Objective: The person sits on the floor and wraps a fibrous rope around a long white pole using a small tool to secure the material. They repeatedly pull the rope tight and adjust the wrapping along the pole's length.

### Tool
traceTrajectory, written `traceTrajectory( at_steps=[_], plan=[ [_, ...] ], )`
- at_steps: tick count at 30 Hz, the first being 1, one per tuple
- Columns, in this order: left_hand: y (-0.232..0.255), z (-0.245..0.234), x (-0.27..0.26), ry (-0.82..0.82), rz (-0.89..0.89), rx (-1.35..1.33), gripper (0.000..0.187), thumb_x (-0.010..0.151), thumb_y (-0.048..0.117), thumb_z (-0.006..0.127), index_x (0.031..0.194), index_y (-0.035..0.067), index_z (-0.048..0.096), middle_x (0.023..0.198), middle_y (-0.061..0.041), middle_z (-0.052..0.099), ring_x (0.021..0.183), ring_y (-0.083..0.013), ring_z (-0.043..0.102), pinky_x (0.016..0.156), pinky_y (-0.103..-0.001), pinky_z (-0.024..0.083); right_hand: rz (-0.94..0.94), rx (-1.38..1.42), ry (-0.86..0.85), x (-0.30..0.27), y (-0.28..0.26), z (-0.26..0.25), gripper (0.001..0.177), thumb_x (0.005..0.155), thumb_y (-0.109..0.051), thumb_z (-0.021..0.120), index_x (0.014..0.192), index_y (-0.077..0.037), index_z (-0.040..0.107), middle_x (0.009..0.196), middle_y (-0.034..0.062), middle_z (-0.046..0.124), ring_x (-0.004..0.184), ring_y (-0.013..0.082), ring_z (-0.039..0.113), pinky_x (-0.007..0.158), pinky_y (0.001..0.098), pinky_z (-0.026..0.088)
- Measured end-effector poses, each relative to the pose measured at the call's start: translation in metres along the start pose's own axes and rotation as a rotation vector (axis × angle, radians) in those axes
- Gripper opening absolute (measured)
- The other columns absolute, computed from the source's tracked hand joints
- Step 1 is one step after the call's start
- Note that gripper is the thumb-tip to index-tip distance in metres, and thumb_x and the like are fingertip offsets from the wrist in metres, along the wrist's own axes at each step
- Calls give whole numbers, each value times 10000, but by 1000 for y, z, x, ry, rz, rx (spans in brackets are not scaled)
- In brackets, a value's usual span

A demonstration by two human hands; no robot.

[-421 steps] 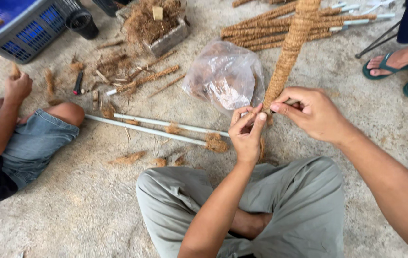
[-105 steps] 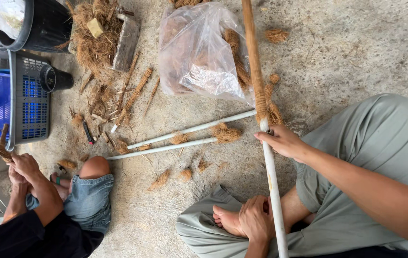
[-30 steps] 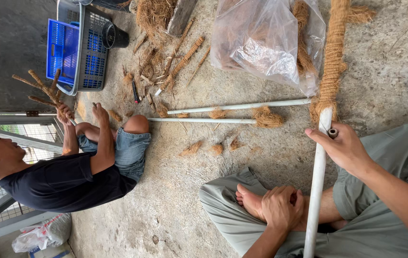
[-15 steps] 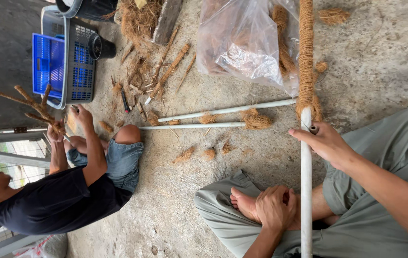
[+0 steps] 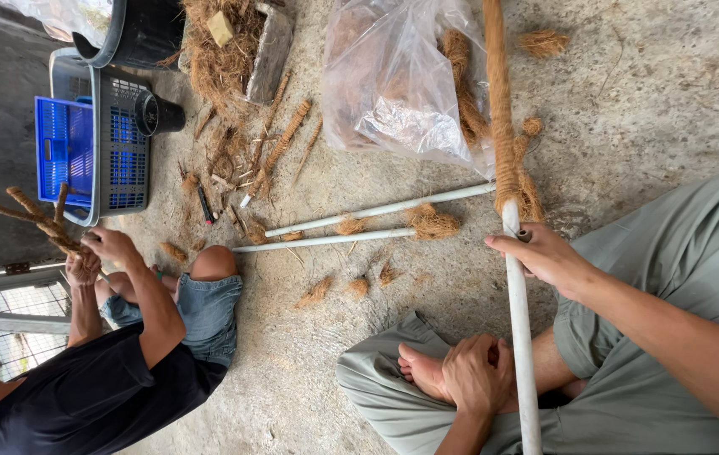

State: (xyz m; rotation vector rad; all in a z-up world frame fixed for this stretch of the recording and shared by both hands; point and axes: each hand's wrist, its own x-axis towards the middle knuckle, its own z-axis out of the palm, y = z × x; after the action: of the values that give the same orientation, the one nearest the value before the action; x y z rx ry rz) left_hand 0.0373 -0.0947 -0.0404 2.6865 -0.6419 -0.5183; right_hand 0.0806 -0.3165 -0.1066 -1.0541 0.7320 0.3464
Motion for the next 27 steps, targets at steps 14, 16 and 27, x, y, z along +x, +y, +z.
traceTrajectory(
  at_steps=[14,16,27],
  plan=[
    [1,0,1,-6,1,12,261,892,231,693,702,62,632,717,-95,670,706,-295,644,713,-414,493,-46,41,-43,0,3,0,386,828,-437,770,786,-75,643,608,-16,522,518,94,472,465,289,343],
    [0,0,0,45,49,3,231,888,224,696,724,68,649,747,-96,685,725,-299,652,720,-417,494,-85,-64,1,-4,2,2,424,833,-461,756,756,-61,638,567,10,531,474,115,471,436,313,333],
    [-1,1,1,-4,10,4,247,888,239,703,721,68,642,728,-85,680,718,-287,651,721,-410,495,-81,-190,62,-4,-4,3,513,855,-539,724,757,-40,655,572,51,581,483,134,513,439,317,377]
  ],
)
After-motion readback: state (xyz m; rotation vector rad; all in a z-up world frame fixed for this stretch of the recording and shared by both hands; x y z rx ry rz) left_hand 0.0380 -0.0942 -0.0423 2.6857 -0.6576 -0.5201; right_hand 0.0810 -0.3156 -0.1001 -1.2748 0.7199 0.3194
